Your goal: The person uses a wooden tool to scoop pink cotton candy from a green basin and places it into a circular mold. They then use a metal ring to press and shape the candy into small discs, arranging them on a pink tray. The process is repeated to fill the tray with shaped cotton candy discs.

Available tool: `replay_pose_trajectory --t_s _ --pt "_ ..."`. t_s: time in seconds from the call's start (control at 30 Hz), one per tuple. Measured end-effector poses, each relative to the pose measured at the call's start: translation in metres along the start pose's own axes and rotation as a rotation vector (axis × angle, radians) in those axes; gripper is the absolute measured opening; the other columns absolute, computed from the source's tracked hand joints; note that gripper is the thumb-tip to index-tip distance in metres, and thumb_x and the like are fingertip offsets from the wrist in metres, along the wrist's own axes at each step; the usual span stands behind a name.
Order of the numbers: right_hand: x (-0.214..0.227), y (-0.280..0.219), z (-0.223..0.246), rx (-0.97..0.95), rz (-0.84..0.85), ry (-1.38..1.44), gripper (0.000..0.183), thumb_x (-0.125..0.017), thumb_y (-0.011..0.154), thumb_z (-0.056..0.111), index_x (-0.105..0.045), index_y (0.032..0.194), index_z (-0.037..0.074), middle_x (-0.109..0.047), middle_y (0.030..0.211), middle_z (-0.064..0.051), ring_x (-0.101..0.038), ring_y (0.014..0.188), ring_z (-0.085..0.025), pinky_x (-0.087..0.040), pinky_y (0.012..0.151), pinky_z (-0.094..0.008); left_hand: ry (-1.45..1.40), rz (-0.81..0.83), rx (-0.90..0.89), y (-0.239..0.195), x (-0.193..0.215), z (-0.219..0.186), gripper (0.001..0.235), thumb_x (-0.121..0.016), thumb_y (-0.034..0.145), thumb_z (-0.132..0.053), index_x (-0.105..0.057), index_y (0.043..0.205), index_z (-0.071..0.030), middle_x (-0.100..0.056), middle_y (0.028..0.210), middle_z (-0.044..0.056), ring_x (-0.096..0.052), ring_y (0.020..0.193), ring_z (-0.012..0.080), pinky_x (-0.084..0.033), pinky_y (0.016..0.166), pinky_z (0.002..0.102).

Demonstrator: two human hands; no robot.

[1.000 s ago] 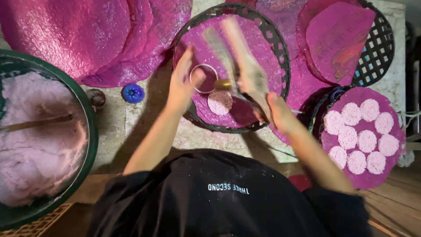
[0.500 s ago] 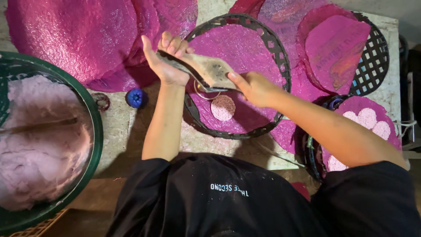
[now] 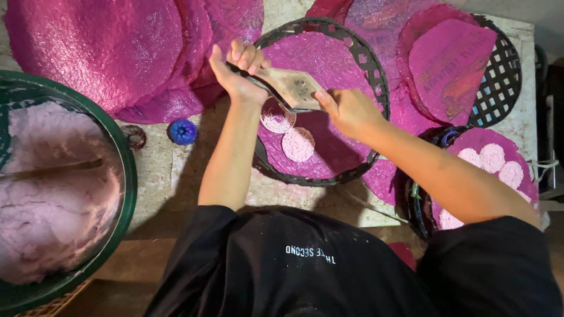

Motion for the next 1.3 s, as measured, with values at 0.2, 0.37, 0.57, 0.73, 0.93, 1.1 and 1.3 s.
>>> replay_pose_trajectory --t_s 0.2,0.37,0.57,0.73,0.93,1.1,1.3 --pt "-0.033 0.004 0.005 0.147 -0.017 0.125 0.065 -0.034 0.107 0.055 -0.07 0.094 0.003 -0.067 0.079 -0.026 -0.064 0.08 -0.05 -0.048 0.071 -0.056 0.124 0.073 -0.054 -0.009 -0.007 -0.03 0.047 -0.042 0.097 -0.055 -0.04 0.07 -0.016 -0.034 0.055 -0.004 -0.029 0.05 0.0134 -0.031 0.056 0.034" --pt "-0.038 -0.001 -0.01 0.067 0.114 0.121 0.067 -0.032 0.107 0.056 -0.07 0.092 0.002 -0.065 0.073 -0.026 -0.065 0.073 -0.046 -0.049 0.071 -0.055 0.116 -0.191 -0.075 -0.021 0.003 -0.009 0.047 -0.041 0.097 -0.051 -0.038 0.066 -0.017 -0.032 0.051 -0.005 -0.028 0.045 0.012 -0.026 0.047 0.033" --pt "0.041 -0.025 -0.028 -0.011 0.086 0.043 0.067 -0.037 0.104 0.06 -0.074 0.099 0.004 -0.068 0.073 -0.013 -0.068 0.069 -0.03 -0.053 0.066 -0.046 0.262 0.194 0.17 -0.035 -0.036 0.014 0.048 -0.046 0.1 -0.054 -0.065 0.095 -0.011 -0.065 0.092 0.005 -0.061 0.09 0.0194 -0.05 0.084 0.037" --pt "0.1 -0.099 0.004 0.081 0.027 0.117 0.055 -0.058 0.096 0.055 -0.069 0.114 0.004 -0.064 0.067 -0.016 -0.06 0.062 -0.026 -0.047 0.055 -0.041 1.382 0.923 0.066 -0.089 -0.124 0.006 0.054 -0.08 0.087 -0.019 -0.056 0.132 0.0 -0.062 0.131 0.018 -0.057 0.124 0.0295 -0.045 0.105 0.045" --pt "0.117 -0.176 0.093 0.933 -0.187 -0.168 0.058 -0.067 0.082 0.065 -0.061 0.082 0.007 -0.052 0.064 -0.01 -0.056 0.059 -0.031 -0.044 0.055 -0.044 1.707 1.354 0.535 -0.202 -0.222 -0.027 0.044 -0.069 0.087 -0.02 -0.06 0.128 -0.005 -0.069 0.116 0.014 -0.067 0.106 0.0263 -0.053 0.09 0.041" --pt "0.105 -0.168 0.134 1.468 0.008 -0.204 0.059 -0.065 0.082 0.064 -0.057 0.08 0.006 -0.054 0.065 -0.011 -0.057 0.057 -0.033 -0.043 0.05 -0.044 1.409 1.114 0.659 -0.266 -0.241 -0.06 0.037 -0.062 0.088 -0.019 -0.063 0.123 -0.008 -0.071 0.097 0.008 -0.074 0.085 0.0259 -0.059 0.071 0.038" --pt "0.047 -0.199 0.156 1.223 0.601 0.225 0.049 -0.056 0.104 0.053 -0.058 0.092 0.005 -0.061 0.078 -0.012 -0.064 0.076 -0.039 -0.045 0.061 -0.046 2.375 1.243 0.576 -0.33 -0.23 -0.099 0.029 -0.057 0.092 -0.023 -0.06 0.12 -0.016 -0.071 0.078 0.012 -0.071 0.072 0.0366 -0.052 0.061 0.051"
Point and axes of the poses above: each hand's wrist, its own y-axis towards the middle knuckle, its own x-axis out of the back of the hand, z = x × y, the point moved 2 cm from there along y, towards the middle knuckle
